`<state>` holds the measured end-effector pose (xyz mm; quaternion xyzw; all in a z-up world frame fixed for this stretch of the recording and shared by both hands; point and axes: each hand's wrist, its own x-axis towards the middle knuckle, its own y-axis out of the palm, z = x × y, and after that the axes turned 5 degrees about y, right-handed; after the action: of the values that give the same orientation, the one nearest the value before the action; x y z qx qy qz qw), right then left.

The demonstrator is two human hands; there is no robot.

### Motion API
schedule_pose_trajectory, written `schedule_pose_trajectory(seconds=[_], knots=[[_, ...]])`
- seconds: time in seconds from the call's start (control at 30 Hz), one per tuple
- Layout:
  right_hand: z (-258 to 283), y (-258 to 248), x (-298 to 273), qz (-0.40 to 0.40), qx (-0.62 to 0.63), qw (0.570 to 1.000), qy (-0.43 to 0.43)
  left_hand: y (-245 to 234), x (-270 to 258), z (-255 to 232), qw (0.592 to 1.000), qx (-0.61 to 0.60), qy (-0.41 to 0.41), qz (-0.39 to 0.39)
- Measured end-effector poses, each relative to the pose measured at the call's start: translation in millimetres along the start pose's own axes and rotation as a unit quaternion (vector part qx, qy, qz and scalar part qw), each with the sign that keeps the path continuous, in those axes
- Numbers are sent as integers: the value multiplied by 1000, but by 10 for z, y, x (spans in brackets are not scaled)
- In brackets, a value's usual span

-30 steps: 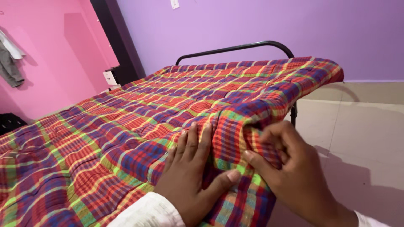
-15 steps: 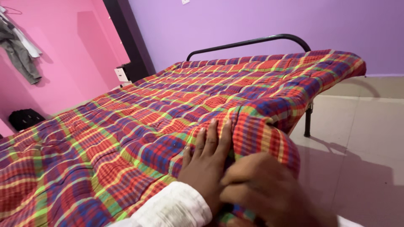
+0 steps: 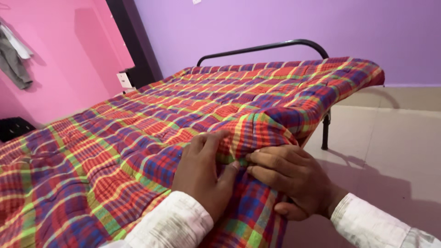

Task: The person folds a multicolored plaid bed sheet on a metal bed frame. They carefully align the edges and fold the fabric over itself multiple times to create a neat, compact stack.

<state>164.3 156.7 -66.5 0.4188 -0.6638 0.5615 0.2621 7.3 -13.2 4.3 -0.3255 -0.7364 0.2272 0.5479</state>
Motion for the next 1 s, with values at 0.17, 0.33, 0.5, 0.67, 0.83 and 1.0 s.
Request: schedule_pose_trajectory(seconds=[0.17, 0.33, 0.5, 0.67, 0.83, 1.0], knots=[[100, -156, 147, -16, -56, 998, 23, -20, -13, -74, 999, 32, 9, 12], [337, -356, 424, -132, -43, 984, 115, 144, -88, 80, 993, 49, 96, 55], [185, -208, 630, -105, 3, 986, 131, 267, -129, 212, 985, 72, 63, 143], [72, -10, 531, -39, 65, 979, 187, 260, -94, 255, 975, 101, 39, 194], [53, 4, 448, -35, 76, 980, 182, 204, -71, 209, 978, 96, 46, 182], [81, 2, 399, -34, 51, 983, 176, -8, -32, 158, 989, 128, 60, 45]])
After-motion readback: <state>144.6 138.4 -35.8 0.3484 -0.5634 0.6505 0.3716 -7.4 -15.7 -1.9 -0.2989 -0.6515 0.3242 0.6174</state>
